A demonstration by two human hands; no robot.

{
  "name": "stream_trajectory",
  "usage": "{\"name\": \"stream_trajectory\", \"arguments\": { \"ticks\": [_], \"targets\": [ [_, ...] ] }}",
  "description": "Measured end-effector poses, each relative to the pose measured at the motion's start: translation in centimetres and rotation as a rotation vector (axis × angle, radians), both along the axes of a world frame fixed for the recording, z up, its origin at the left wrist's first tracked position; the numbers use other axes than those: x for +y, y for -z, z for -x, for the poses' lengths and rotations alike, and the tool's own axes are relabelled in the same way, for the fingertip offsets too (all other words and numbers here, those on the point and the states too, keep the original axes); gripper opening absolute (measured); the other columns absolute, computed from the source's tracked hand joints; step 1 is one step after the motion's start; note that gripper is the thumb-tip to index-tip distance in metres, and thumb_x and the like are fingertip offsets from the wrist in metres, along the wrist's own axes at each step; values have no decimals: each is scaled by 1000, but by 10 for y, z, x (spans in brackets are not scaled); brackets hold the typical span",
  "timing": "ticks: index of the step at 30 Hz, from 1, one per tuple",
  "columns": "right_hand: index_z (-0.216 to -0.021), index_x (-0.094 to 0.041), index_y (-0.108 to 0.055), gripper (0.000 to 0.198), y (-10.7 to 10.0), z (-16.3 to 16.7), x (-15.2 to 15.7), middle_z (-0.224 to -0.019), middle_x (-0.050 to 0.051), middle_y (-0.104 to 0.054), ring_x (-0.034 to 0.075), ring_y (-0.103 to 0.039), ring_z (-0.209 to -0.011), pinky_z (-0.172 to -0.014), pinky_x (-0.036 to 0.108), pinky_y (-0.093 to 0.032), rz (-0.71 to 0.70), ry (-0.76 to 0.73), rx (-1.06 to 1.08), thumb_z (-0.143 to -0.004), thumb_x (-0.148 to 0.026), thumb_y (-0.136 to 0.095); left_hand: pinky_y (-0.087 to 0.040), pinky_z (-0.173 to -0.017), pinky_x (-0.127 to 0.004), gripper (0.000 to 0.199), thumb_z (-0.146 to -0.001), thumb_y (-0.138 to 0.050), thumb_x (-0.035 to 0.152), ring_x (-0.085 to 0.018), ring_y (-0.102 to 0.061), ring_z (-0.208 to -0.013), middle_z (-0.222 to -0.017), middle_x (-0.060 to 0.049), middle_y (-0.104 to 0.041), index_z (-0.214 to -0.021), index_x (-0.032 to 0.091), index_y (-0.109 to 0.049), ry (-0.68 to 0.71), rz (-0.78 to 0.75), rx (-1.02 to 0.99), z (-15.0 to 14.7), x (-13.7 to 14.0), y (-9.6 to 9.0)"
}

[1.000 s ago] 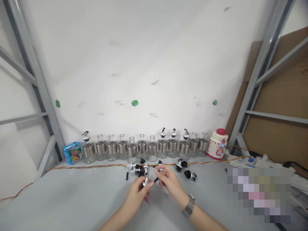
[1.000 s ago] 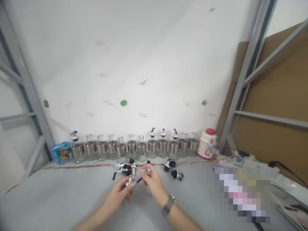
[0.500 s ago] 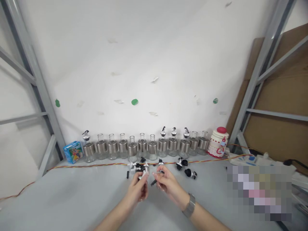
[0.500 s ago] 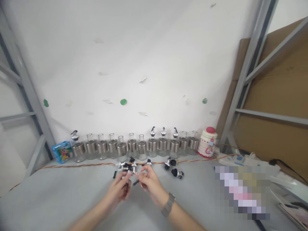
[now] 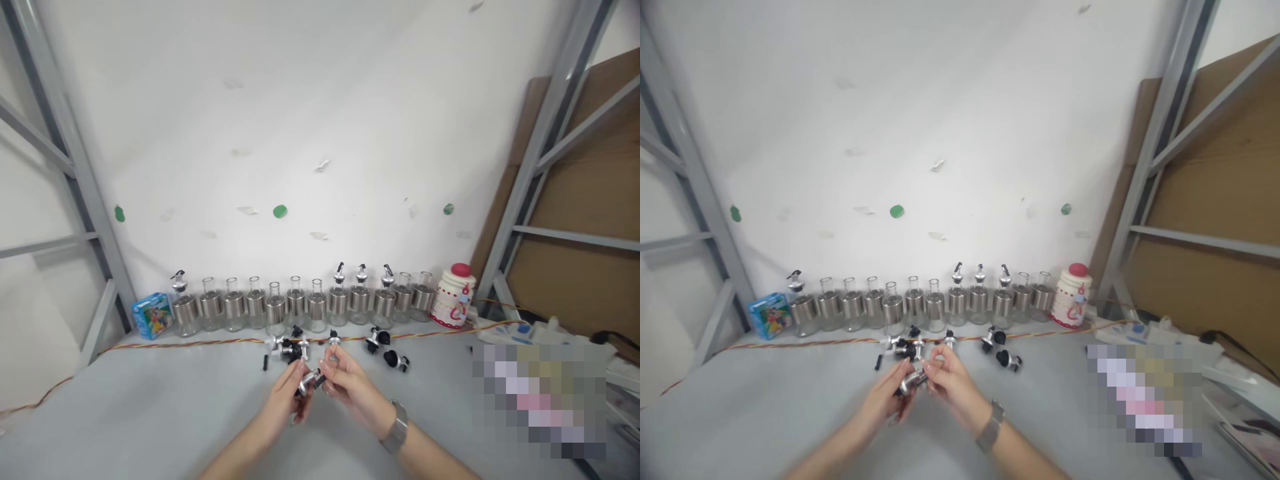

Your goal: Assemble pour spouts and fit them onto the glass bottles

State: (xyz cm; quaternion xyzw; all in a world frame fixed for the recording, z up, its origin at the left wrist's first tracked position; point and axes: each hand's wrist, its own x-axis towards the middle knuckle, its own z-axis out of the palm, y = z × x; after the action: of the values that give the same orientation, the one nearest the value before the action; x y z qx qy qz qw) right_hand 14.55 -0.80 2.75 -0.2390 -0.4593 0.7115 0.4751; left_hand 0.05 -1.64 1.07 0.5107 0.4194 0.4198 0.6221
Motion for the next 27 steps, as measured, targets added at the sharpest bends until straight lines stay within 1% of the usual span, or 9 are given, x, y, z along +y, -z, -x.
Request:
{"name": "stream_trajectory", "arguments": {
  "ticks": [3, 6, 9, 11, 14, 18, 21, 27],
  "targets": [
    [-72, -21, -36, 39, 0, 1, 0, -49, -10, -38, 4, -28, -41, -43, 20, -14, -14, 9, -39, -64, -42, -68, -23, -33, -18, 43, -73, -36, 62, -6, -37, -32, -52, 8, -45, -78, 20, -40, 31, -45, 17, 1, -3, 0],
    [-73, -21, -36, 41, 3, 1, 2, -50, -10, -37, 4, -27, -40, -43, 19, -15, -22, 28, -93, -63, -47, -67, -26, -41, -18, 35, -74, -45, 54, -6, -35, -41, -52, 9, -39, -74, 20, -39, 54, -192, 149, 1, -10, -3],
    [-75, -22, -36, 42, 6, 2, 3, -51, -10, -39, 5, -33, -42, -44, 18, -20, -15, 35, -106, -62, -48, -67, -28, -49, -18, 28, -73, -54, 44, -8, -37, -53, -61, 6, -42, -75, 19, -41, 10, -343, 316, 2, -16, -5],
    [-76, -22, -36, 43, 7, 2, 2, -53, -10, -42, 5, -36, -43, -45, 18, -23, -15, 25, -101, -61, -48, -67, -28, -53, -19, 24, -76, -51, 41, -10, -38, -57, -66, 4, -45, -76, 19, -43, -35, -429, 429, 3, -18, -7],
    [-76, -22, -37, 44, 7, 4, 1, -57, -8, -46, 5, -39, -44, -47, 19, -24, -18, 13, -105, -60, -49, -68, -29, -55, -21, 20, -80, -45, 38, -12, -39, -59, -67, 3, -46, -76, 19, -44, -62, -537, 556, 5, -19, -9],
    [-78, -22, -37, 42, 7, 5, -1, -57, -8, -46, 6, -39, -45, -47, 19, -24, -29, 23, -92, -62, -48, -67, -29, -55, -22, 18, -82, -42, 37, -13, -40, -58, -66, 2, -47, -76, 20, -44, -52, -584, 623, 7, -19, -12],
    [-78, -22, -37, 41, 6, 5, -2, -57, -9, -44, 5, -36, -45, -45, 18, -22, -49, 39, -93, -64, -47, -66, -29, -55, -22, 18, -82, -42, 37, -13, -40, -58, -66, 1, -47, -76, 20, -43, -53, -603, 644, 8, -18, -11],
    [-77, -22, -35, 39, 3, 5, -2, -51, -11, -38, 3, -26, -37, -38, 16, -17, -173, 23, -156, -68, -51, -60, -30, -55, -22, 20, -83, -39, 38, -13, -42, -58, -64, 2, -48, -74, 20, -43, -44, -608, 644, 11, -17, -10]
  ]
}}
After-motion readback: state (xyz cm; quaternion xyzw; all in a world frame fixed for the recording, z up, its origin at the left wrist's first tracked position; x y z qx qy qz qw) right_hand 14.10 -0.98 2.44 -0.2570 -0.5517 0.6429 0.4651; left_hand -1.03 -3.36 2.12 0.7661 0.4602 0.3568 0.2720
